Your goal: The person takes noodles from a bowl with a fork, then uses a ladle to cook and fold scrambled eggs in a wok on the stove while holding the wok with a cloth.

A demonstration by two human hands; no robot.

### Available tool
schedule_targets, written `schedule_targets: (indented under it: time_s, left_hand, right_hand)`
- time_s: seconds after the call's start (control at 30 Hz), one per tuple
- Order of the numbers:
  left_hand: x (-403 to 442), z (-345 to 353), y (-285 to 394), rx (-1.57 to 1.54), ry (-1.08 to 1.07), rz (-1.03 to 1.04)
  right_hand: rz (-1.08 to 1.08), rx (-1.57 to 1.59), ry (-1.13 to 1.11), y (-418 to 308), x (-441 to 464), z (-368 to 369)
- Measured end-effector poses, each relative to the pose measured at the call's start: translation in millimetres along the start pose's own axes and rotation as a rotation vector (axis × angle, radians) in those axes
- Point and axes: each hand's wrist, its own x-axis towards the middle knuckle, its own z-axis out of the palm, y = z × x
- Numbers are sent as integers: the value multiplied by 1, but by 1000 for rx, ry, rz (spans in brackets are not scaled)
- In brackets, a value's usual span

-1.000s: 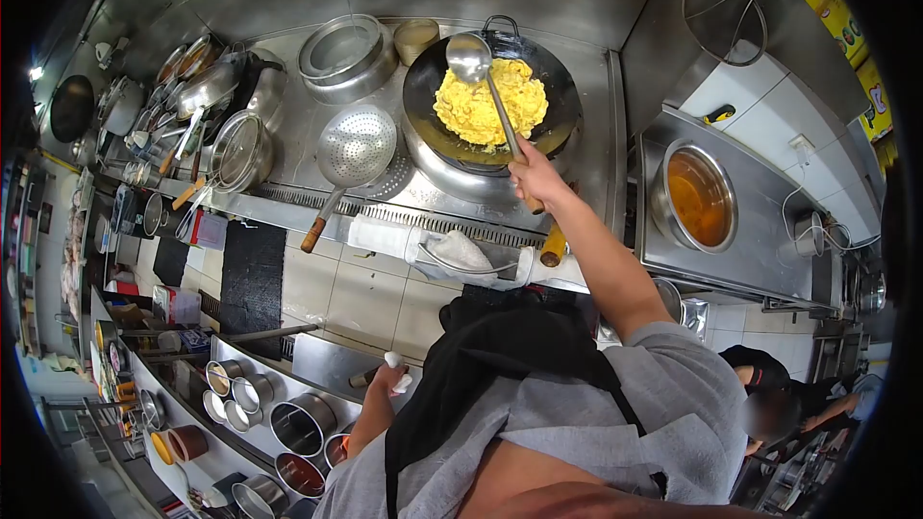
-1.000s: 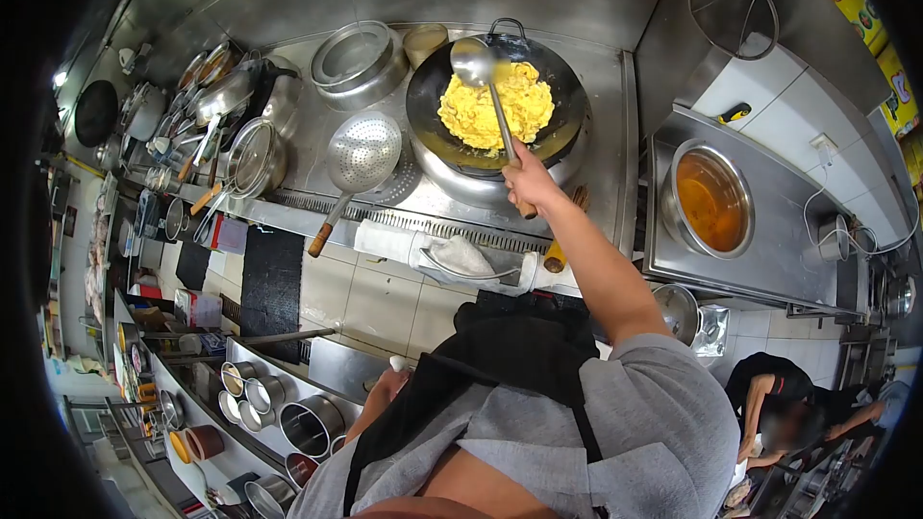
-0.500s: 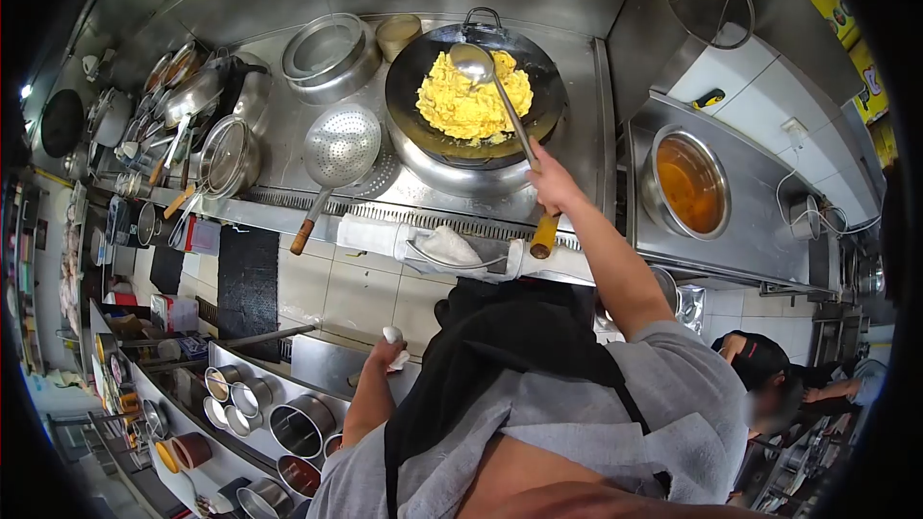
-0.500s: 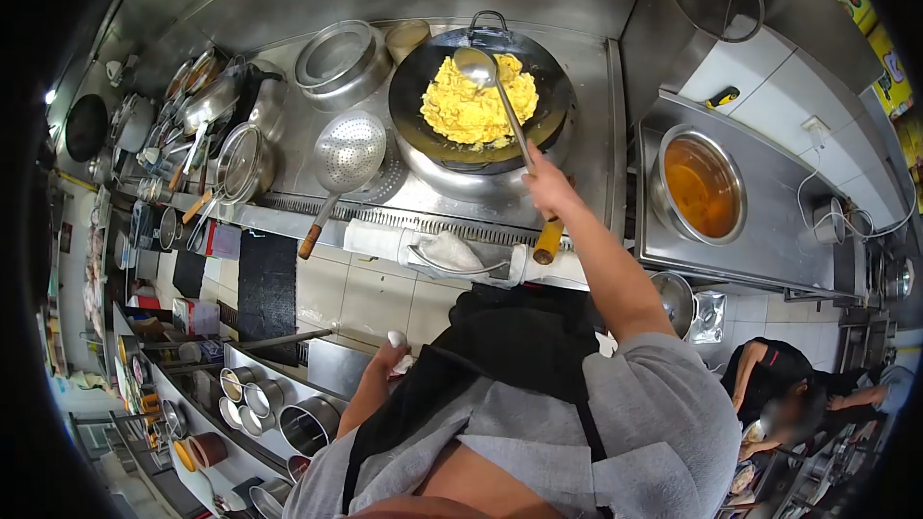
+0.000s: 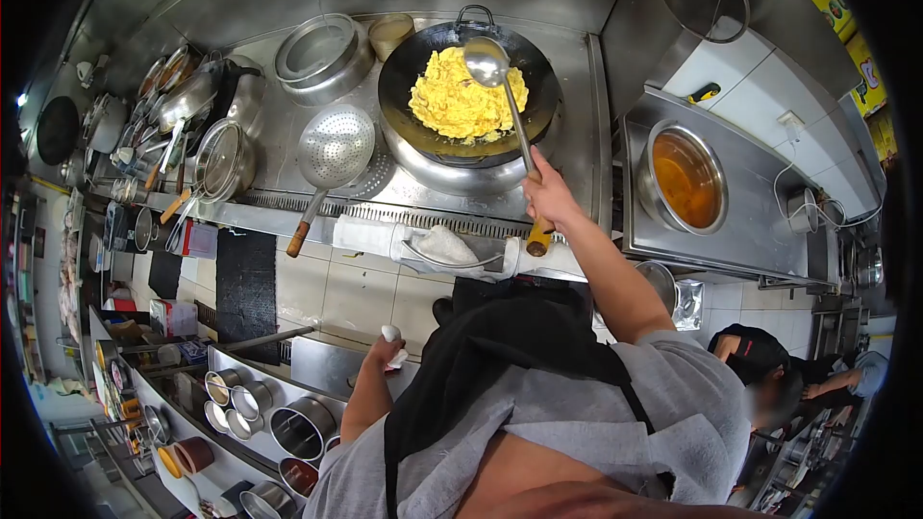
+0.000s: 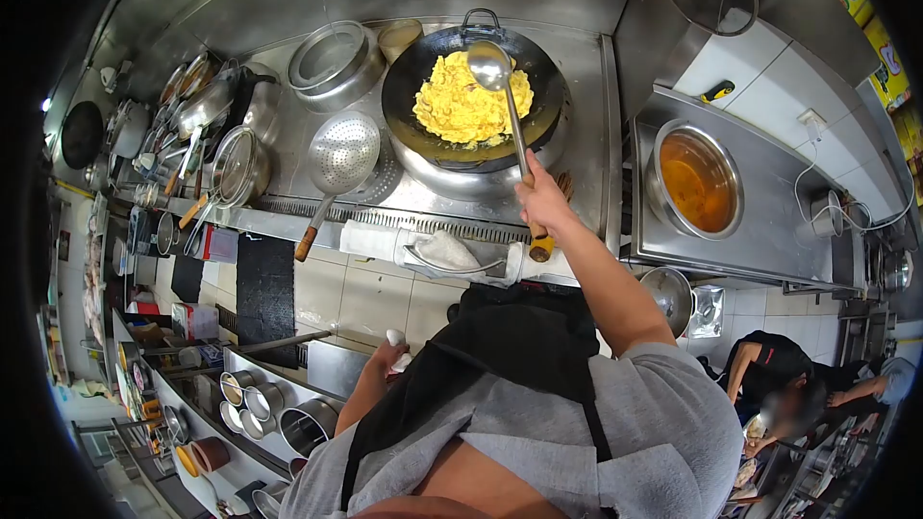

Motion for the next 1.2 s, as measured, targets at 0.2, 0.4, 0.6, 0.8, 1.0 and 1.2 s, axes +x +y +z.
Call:
schedule_targets:
  time_s: [0.2,0.4,0.6,0.8,1.0,1.2]
  left_hand:
    - [-36,-9,38,-8,23,-88]
    - [-18,2,6,76,-58,-98]
    - [-49,-14,54,70,184,20]
    - [-12,-4,9,2,68,-24]
    - [-35,-5,23,14,-103,21]
    - [-52,-8,35,-248,-66,-75]
  right_hand:
    - [324,923,-390,-4,-33,-17]
    - [293,921,-391,-8,60,5]
    - [211,661,-129,-13,17,28]
    - [374,989,-331,-32,-5,16]
    - [173,740,-87,-1,49,44]
    - [327,834,-198,-23,-4,29]
